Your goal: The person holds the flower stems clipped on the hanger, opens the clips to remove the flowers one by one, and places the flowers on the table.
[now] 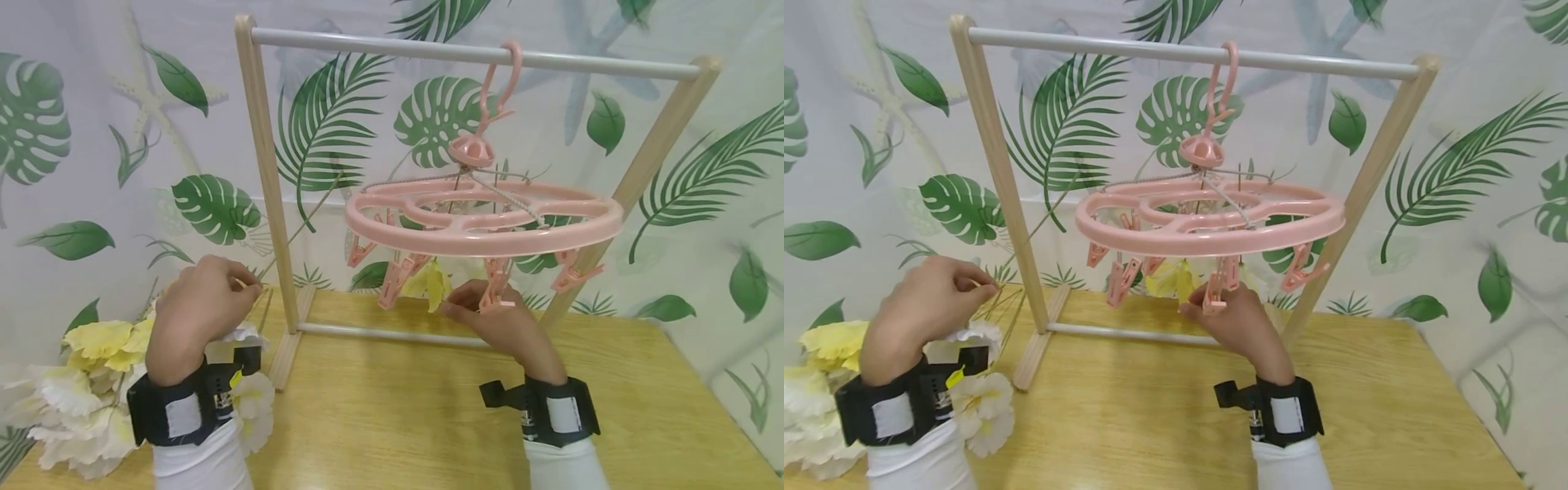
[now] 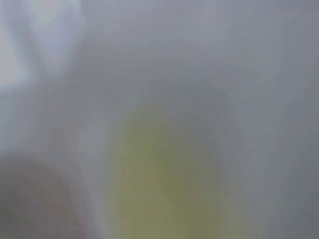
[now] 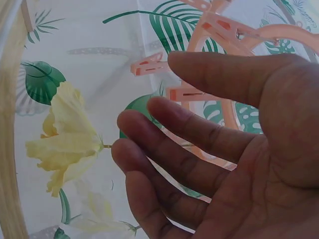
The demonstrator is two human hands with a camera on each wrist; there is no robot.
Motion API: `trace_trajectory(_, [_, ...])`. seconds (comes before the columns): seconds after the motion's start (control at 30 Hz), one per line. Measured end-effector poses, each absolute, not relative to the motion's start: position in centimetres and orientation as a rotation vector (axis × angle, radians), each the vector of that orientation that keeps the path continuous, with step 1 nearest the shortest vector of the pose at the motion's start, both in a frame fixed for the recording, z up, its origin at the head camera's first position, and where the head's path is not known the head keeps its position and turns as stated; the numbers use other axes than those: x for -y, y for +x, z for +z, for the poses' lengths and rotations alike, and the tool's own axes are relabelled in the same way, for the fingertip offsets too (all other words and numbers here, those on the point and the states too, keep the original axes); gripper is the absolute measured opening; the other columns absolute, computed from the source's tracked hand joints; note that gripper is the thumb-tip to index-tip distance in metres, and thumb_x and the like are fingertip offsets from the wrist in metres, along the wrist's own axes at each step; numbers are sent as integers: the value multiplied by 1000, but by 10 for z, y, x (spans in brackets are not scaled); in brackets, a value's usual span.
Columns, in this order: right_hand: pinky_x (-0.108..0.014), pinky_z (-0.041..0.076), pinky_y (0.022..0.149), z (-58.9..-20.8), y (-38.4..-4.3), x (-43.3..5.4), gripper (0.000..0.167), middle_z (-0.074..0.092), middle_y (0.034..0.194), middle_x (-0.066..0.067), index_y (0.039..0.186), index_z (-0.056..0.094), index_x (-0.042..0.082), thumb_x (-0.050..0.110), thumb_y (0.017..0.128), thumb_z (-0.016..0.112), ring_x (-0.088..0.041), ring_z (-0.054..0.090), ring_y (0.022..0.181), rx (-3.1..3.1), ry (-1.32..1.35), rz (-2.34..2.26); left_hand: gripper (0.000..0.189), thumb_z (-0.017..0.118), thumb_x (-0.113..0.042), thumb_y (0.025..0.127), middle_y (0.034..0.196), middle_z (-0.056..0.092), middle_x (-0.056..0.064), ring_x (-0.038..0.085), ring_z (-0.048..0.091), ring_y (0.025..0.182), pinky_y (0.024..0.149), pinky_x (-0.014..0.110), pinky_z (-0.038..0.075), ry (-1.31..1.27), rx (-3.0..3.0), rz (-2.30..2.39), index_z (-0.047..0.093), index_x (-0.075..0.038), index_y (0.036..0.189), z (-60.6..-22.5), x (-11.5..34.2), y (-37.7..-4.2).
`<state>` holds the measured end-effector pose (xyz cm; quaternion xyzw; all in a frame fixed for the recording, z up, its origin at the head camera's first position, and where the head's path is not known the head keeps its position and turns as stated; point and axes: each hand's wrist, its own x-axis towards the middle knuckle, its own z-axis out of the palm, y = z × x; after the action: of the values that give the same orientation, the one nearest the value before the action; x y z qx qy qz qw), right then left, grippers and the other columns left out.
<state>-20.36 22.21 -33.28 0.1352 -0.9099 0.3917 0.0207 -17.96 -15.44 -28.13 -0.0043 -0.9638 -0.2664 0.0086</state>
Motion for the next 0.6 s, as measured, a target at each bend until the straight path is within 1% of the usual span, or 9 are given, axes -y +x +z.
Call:
trace_trajectory(0.23, [-40,53,79,-332,-203,-232,29,74,99,-5,106,74,6,32,93,75,-21,67,90,2820,349,1159,31,58,-25,99,113,70,19,30,63,83,62,41,43,-16,2866,-803,74,-8,119,-275,151,-169])
trace_trajectory(0.37, [-40,52,78,-330,-201,-239,28,75,99,-9,108,75,3,27,94,73,-25,68,90,2785,318,1180,29,58,-26,100,109,72,17,31,65,84,62,41,43,-10,2803,-805,75,-9,117,-272,148,-164])
trace_trajectory(0.5, [-39,51,77,-331,-200,-245,28,74,99,-14,106,75,0,25,95,71,-25,67,89,2727,331,1213,27,60,-26,99,99,74,11,28,65,80,60,38,42,-24,2697,-804,76,-10,115,-269,145,-154])
trace_trajectory(0.6, [-36,49,74,-332,-202,-249,26,75,99,-13,102,77,1,25,97,67,-22,66,88,2695,365,1199,26,60,-25,99,95,74,9,28,64,81,62,39,43,-27,2605,-810,76,-10,114,-266,142,-145])
